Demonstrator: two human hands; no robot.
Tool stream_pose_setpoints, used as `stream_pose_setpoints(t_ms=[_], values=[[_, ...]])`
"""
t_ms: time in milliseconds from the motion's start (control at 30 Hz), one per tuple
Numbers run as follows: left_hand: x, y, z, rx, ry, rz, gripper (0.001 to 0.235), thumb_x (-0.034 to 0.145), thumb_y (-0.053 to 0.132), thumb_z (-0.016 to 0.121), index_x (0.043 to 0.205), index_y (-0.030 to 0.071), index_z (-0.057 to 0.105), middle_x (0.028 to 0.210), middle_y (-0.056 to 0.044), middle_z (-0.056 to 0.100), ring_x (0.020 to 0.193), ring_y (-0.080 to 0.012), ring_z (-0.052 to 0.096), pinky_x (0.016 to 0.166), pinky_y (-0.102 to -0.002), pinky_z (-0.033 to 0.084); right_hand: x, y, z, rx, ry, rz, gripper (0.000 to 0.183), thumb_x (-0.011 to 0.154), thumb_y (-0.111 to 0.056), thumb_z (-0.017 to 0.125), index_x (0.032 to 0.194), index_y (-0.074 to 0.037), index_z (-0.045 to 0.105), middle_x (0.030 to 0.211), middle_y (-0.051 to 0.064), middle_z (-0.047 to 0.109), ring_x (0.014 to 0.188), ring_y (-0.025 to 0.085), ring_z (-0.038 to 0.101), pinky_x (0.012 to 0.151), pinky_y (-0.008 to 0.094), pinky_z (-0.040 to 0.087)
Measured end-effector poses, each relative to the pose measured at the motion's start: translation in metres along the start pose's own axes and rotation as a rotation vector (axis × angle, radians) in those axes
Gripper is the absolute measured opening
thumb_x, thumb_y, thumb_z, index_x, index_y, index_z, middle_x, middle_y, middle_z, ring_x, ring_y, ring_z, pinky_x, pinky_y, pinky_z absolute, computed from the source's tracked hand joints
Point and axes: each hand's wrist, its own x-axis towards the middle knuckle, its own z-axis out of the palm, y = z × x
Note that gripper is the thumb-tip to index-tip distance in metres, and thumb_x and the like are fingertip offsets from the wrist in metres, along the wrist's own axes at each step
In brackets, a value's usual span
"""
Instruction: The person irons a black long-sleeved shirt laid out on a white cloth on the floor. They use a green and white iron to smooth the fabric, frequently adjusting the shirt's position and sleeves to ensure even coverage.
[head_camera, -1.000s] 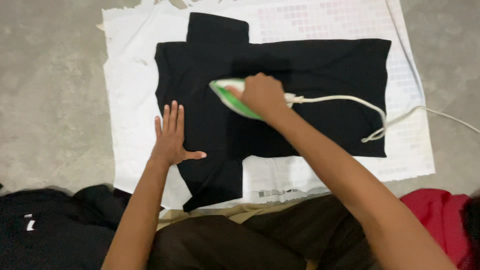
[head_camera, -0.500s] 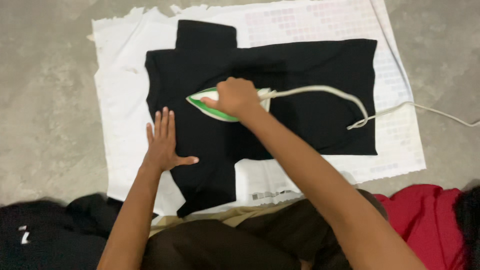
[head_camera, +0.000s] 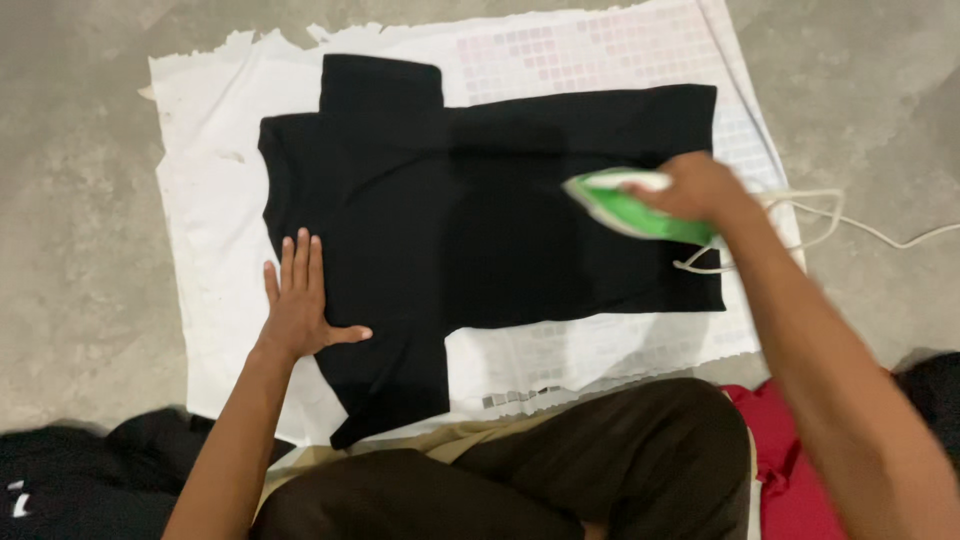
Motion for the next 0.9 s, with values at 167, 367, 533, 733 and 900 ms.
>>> stream_pose_setpoints(t_ms=[167, 367, 533, 733, 900], values=[[0.005, 0.002, -0.002, 0.021, -0.012, -0.005, 0.169, 0.049, 0.095, 0.075, 0.169, 0.013, -0.011, 0.177, -0.01, -0.016, 0.163, -0.0328, -0.015, 0.129, -0.064, -0.005, -0.02, -0.147, 0.007, -0.067, 0.031, -0.309, 0.076, 0.093, -0.077, 0.051, 0.108, -0.01, 0.083, 0.103, 0.019, 0.08, 0.105, 0.04, 0.075, 0.095, 0.052, 0.057], [0.001, 0.007, -0.007, -0.011, -0.005, -0.003, 0.167, 0.052, 0.093, 0.076, 0.169, 0.011, -0.01, 0.177, -0.011, -0.015, 0.163, -0.0338, -0.013, 0.129, -0.063, -0.004, -0.025, -0.178, 0.035, 0.044, 0.143, -0.548, 0.075, 0.088, -0.084, 0.052, 0.087, -0.015, 0.082, 0.079, 0.011, 0.078, 0.079, 0.034, 0.077, 0.075, 0.049, 0.06], [-0.003, 0.006, -0.009, -0.022, 0.008, 0.022, 0.167, 0.053, 0.09, 0.078, 0.169, 0.01, -0.009, 0.177, -0.014, -0.015, 0.163, -0.0364, -0.013, 0.129, -0.065, -0.002, -0.031, -0.013, 0.027, -0.063, -0.028, -0.198, 0.083, 0.087, -0.082, 0.05, 0.088, -0.007, 0.084, 0.091, 0.02, 0.082, 0.096, 0.04, 0.078, 0.089, 0.048, 0.06], [0.0, -0.009, 0.017, 0.001, 0.165, 0.147, 0.165, 0.059, 0.092, 0.076, 0.166, 0.003, -0.014, 0.176, -0.015, -0.019, 0.161, -0.0342, -0.019, 0.125, -0.064, -0.007, -0.048, -0.021, 0.012, -0.121, -0.162, -0.078, 0.088, 0.088, -0.084, 0.044, 0.064, -0.004, 0.07, 0.066, 0.015, 0.07, 0.065, 0.029, 0.068, 0.063, 0.04, 0.046], [-0.001, 0.004, -0.006, 0.05, 0.029, 0.0, 0.168, 0.052, 0.097, 0.074, 0.17, 0.01, -0.009, 0.178, -0.012, -0.012, 0.164, -0.0337, -0.011, 0.131, -0.061, -0.001, -0.027, -0.177, 0.012, -0.068, 0.028, -0.322, 0.081, 0.09, -0.082, 0.048, 0.1, -0.009, 0.083, 0.095, 0.018, 0.081, 0.098, 0.038, 0.078, 0.088, 0.049, 0.06]])
